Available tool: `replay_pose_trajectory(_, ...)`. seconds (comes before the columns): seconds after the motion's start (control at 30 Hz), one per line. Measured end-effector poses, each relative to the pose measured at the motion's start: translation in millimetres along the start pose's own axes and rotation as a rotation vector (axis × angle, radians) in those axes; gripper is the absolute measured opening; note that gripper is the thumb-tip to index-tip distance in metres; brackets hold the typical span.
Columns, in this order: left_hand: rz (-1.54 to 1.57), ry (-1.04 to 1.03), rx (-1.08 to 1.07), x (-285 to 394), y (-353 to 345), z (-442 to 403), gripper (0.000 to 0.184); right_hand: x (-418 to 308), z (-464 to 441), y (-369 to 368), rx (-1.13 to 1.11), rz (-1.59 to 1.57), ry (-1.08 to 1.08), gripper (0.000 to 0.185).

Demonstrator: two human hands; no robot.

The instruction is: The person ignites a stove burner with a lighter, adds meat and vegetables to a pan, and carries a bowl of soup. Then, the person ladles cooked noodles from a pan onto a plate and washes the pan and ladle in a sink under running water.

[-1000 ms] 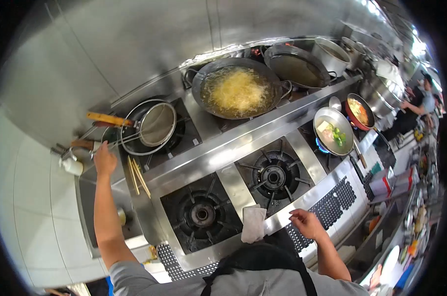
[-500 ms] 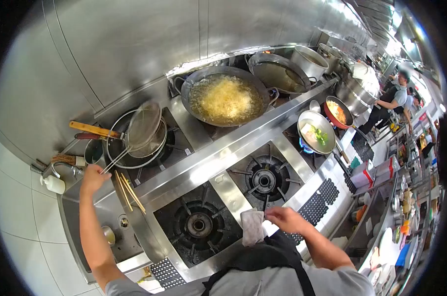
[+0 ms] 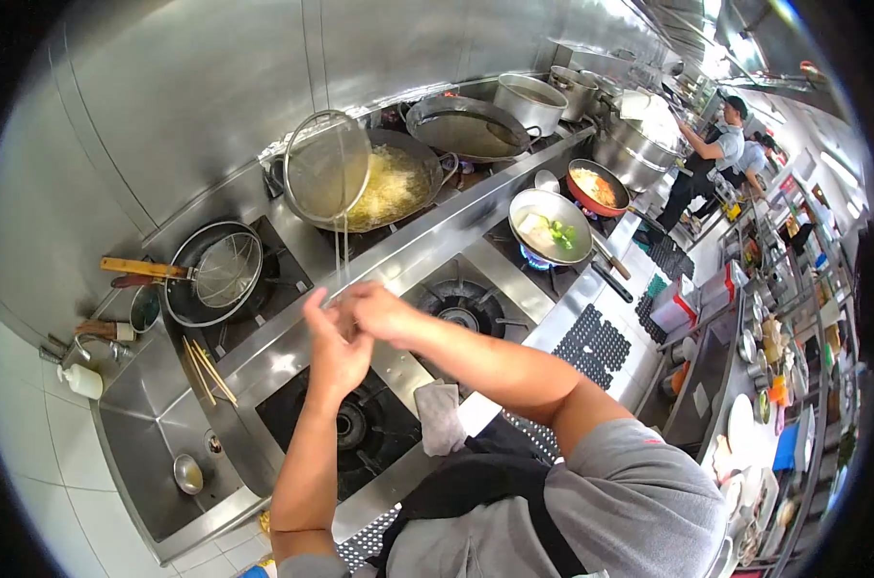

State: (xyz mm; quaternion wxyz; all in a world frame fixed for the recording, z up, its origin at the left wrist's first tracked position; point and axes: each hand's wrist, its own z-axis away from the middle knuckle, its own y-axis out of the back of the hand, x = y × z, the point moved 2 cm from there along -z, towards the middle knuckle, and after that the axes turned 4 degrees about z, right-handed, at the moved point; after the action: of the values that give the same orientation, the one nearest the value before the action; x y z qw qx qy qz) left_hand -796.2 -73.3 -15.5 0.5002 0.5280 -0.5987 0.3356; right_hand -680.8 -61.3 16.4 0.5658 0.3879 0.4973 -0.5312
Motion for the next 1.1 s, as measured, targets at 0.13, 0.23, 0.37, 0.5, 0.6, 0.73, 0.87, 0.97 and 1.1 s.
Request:
replay_pose_trajectory(0.13, 0.164, 0.162, -0.177, 33.1, 1.6, 45.0, 0.059, -25.3, 7.5, 89.7, 0.148, 0.137, -0.073, 0.021)
replay_pose_trajectory(0.23, 0.232, 0.309, -0.176, 14.1, 21.7, 91.6, 0.044, -50.5, -1.7, 168.5, 0.242, 0.679, -0.013, 0.026)
replay_pose_trajectory(0.37, 0.236, 0.475, -0.139, -16.0, 36.8, 167.6, 0.034, -67.0, -27.3, 225.7, 0.414, 1.139, 0.055, 0.022)
replay_pose_trajectory(0.5, 0.408, 0.764, -0.137, -42.4, 36.1, 241.6, 0.025, -61.7, -62.9, 250.7, 0.393, 1.408, -0.071, 0.021)
replay_pose_trajectory(0.6, 0.398, 0.932, -0.066, -49.2, 20.9, 290.6, 0.026, -60.1, -71.9, 242.3, 0.395, 1.274, -0.135, 0.023)
replay_pose_trajectory(0.73, 0.515, 1.185, 0.001, -68.9, 16.7, 362.9, 0.026, -58.1, -89.4, 233.7, 0.290, 1.004, -0.227, 0.023)
replay_pose_trajectory(0.87, -0.007, 1.383, -0.128, -106.0, 29.4, 454.3, 0.026, -59.3, -87.0, 240.9, 0.314, 0.607, -0.313, 0.018)
replay_pose_trajectory(0.97, 0.196, 1.595, 0.135, -167.4, 31.5, 570.1, 0.029, -54.8, -80.0, 256.4, 0.298, 0.536, -0.245, 0.021)
replay_pose_trajectory(1.1, 0.403, 1.632, 0.415, -190.9, 32.0, 668.2, 0.039, -59.8, -64.7, 258.2, 0.274, 0.502, -0.191, 0.022)
